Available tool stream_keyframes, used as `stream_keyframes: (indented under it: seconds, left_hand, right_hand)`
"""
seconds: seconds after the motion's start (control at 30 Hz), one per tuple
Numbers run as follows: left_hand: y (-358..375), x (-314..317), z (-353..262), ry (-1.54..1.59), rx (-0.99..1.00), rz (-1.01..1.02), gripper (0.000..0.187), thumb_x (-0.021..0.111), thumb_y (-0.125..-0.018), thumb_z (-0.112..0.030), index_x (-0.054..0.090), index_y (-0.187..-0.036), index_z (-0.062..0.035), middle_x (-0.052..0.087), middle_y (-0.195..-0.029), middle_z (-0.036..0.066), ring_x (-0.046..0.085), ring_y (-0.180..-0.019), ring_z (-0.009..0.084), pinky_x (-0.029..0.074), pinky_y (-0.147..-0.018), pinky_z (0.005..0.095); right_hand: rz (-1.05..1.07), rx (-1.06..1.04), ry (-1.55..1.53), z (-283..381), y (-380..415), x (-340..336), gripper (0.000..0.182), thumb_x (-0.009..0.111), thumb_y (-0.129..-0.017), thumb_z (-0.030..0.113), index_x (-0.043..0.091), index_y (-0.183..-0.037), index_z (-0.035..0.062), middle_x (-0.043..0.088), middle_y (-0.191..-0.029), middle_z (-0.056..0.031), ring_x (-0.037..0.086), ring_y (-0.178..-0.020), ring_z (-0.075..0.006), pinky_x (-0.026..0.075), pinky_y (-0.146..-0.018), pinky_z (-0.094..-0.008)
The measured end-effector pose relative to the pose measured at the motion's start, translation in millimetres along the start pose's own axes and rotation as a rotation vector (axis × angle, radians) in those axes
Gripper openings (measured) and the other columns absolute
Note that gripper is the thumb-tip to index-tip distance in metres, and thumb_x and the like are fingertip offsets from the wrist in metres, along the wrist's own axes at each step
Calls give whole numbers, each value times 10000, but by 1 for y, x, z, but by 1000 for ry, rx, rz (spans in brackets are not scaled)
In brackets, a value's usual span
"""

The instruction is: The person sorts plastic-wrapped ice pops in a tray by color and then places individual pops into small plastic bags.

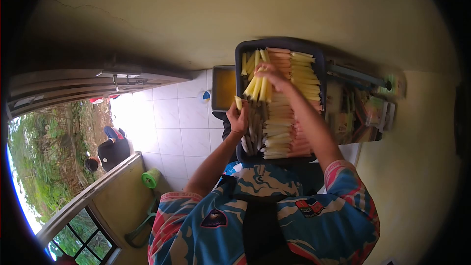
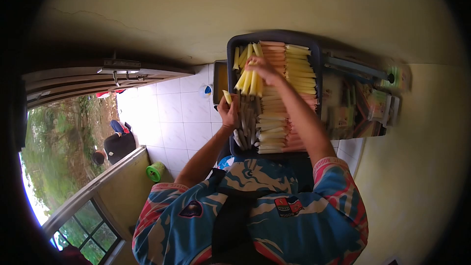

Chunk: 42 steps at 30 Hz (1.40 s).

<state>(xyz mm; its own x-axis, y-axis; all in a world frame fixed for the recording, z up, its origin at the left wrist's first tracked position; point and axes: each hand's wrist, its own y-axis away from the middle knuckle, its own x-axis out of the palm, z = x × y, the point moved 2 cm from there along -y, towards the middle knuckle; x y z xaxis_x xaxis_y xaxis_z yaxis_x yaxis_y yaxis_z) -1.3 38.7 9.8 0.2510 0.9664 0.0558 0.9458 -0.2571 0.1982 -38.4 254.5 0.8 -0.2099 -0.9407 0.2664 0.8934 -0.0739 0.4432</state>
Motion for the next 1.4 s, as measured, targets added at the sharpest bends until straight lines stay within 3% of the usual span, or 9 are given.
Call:
stream_keyframes:
  seconds: [0.13, 0.23, 0.3, 0.4, 0.7, 0.9, 1.1, 1.3, 1.4]
  left_hand:
    - [-4, -3, -22, -55, -90, -156, 88, 553, -913, -78, 581, -911, 5, 538, -672, 18, 462, -536, 78, 393, -490, 243]
    - [-19, -2, -23, -377, 114, -78, 106, 594, -893, -89, 581, -912, 15, 567, -733, 67, 519, -603, 126, 447, -554, 312]
    - [-25, 0, -24, -538, 256, -7, 155, 658, -818, -77, 610, -937, 11, 583, -810, 134, 593, -704, 259, 476, -647, 383]
    - [-27, 12, -42, -686, 299, 23, 179, 670, -762, -56, 641, -933, -10, 569, -844, 177, 582, -787, 395, 480, -686, 422]
    - [-43, 19, -46, -835, 394, -8, 267, 622, -810, -113, 597, -1070, -61, 560, -1024, 169, 618, -813, 402, 513, -695, 475]
    - [-58, 22, -52, -1057, 104, 210, 293, 598, -816, -233, 560, -1052, -64, 638, -1000, 199, 627, -858, 438, 518, -726, 500]
    - [-71, 32, -50, -1230, 75, 284, 275, 586, -830, -314, 530, -973, -85, 662, -863, 232, 642, -800, 439, 524, -711, 512]
    - [-69, 35, -53, -1250, 110, 326, 353, 629, -829, -372, 530, -1027, -98, 668, -782, 203, 650, -763, 428, 520, -668, 509]
    - [-67, 36, -50, -1230, -8, 322, 407, 662, -809, -395, 563, -1100, -127, 682, -867, 207, 655, -825, 411, 509, -713, 491]
  right_hand:
    - [-343, -337, 157, -30, 22, 51, 390, 725, -791, 214, 598, -1099, 12, 636, -1041, -103, 605, -964, -198, 455, -877, -310]
    - [-468, -571, 390, -54, 30, 72, 637, 685, -848, 270, 399, -1344, -10, 481, -1304, -206, 457, -1238, -300, 329, -1061, -366]
    - [-447, -475, 305, -55, 42, 80, 666, 625, -885, 270, 318, -1392, -33, 412, -1368, -238, 387, -1301, -335, 281, -1097, -385]
    - [-477, -481, 258, -62, 46, 81, 667, 562, -915, 272, 265, -1418, -52, 347, -1426, -261, 322, -1357, -353, 248, -1119, -389]
    - [-492, -418, 220, -72, 60, 89, 734, 448, -937, 256, 68, -1482, -57, 133, -1547, -227, 102, -1451, -304, 86, -1165, -357]
    - [-521, -527, 344, -85, 67, 88, 700, 414, -950, 211, 50, -1484, -55, 102, -1558, -225, 80, -1456, -311, 70, -1166, -358]
    - [-537, -368, 315, -102, 76, 82, 708, 412, -942, 217, 49, -1467, -90, 76, -1549, -259, 47, -1454, -348, 45, -1171, -377]
    - [-674, -384, 172, -129, 71, 72, 644, 589, -831, 15, 321, -1415, -22, 446, -1360, -191, 476, -1237, -220, 380, -1014, -305]
    - [-680, -92, 146, -95, 87, 69, 508, 654, -779, -25, 502, -1261, 23, 591, -1052, -97, 557, -951, -121, 458, -825, -260]
